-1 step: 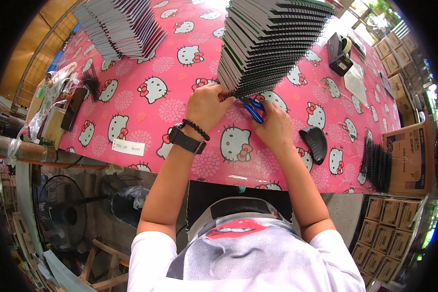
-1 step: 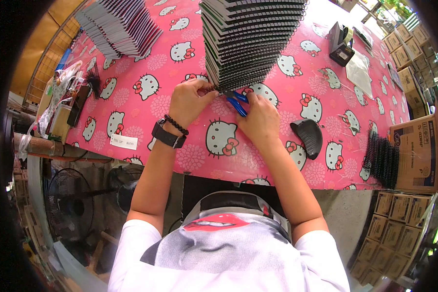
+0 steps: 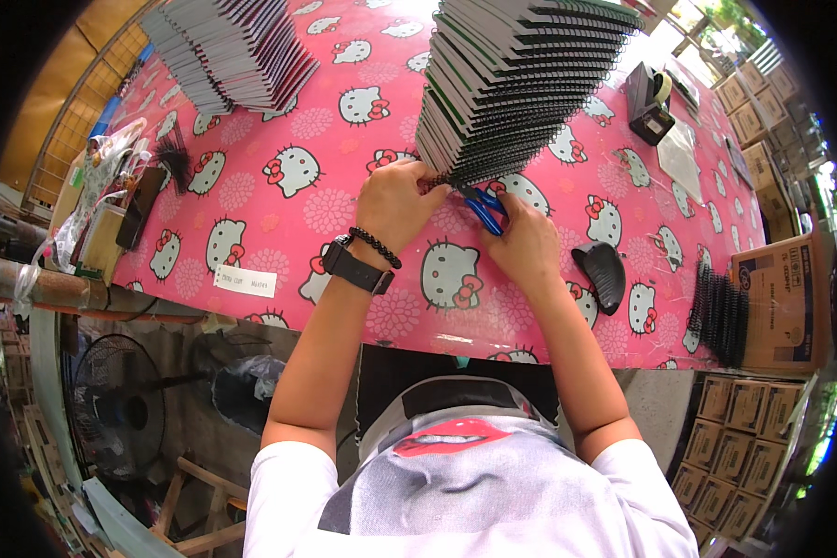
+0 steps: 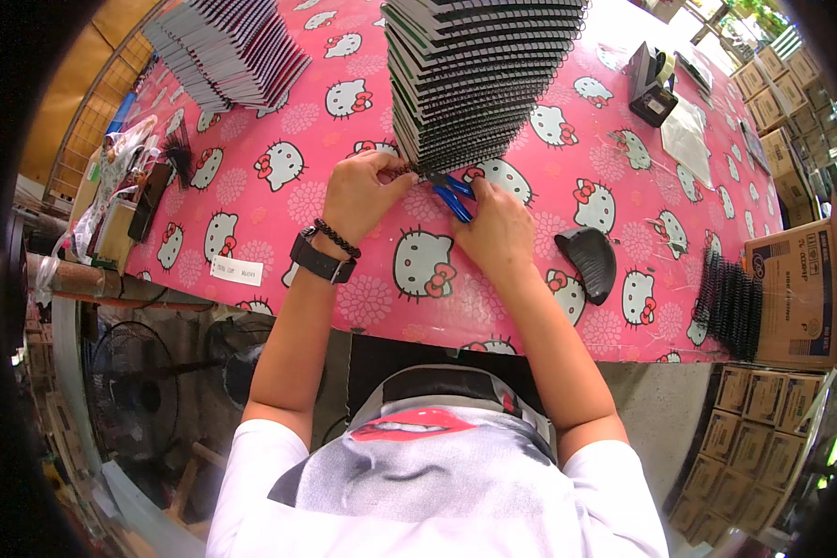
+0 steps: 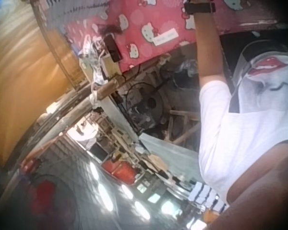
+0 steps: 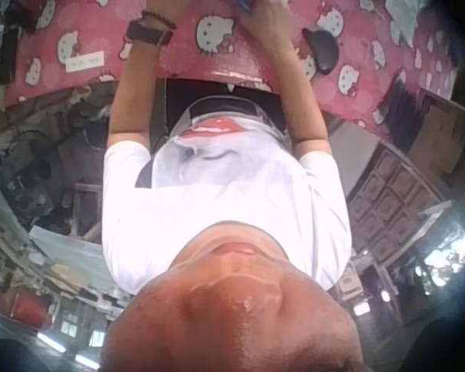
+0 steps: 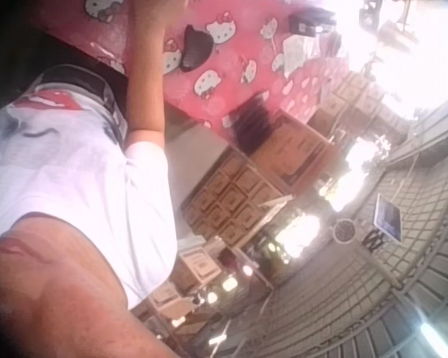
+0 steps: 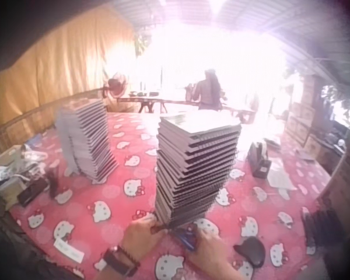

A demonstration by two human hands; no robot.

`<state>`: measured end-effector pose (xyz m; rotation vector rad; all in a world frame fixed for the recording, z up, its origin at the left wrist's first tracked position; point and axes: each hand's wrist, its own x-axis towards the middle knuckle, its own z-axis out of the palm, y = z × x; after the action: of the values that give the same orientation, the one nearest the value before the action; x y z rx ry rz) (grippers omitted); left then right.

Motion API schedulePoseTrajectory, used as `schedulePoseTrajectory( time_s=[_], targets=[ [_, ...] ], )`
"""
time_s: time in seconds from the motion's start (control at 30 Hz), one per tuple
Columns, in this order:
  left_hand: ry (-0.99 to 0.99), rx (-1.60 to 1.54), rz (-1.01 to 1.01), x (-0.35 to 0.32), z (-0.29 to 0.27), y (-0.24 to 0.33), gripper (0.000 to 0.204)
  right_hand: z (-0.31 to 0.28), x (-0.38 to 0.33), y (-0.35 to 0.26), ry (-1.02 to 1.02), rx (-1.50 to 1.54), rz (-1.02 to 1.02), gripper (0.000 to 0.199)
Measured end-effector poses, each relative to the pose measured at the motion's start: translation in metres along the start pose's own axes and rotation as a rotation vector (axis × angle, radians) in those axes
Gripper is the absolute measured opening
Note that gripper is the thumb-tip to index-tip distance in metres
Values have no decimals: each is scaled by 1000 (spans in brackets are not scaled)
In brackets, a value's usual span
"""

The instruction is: The person uses blue scissors to trim the spiral-bound edges of stacked notebooks on a pink Hello Kitty tablecloth. After trimming several stacks, the person retrieves a yellow notebook from a cardboard box and places it on the table.

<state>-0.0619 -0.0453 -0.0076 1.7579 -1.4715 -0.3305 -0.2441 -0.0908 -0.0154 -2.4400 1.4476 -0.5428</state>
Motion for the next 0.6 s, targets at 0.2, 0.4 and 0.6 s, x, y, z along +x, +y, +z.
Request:
schedulePoseTrajectory(
  time_s=[0.2, 0.4, 0.6],
  targets=[
    [5, -176, -71, 0, -1, -13, 27, -16, -2, 1, -139, 54, 110, 40],
    [-14, -242, -106, -1, 12, -26, 29, -1, -4, 8, 96, -145, -108, 47],
    [3, -175, -37, -2, 13, -22, 28, -3, 2, 0, -86, -92, 3, 47]
  ],
)
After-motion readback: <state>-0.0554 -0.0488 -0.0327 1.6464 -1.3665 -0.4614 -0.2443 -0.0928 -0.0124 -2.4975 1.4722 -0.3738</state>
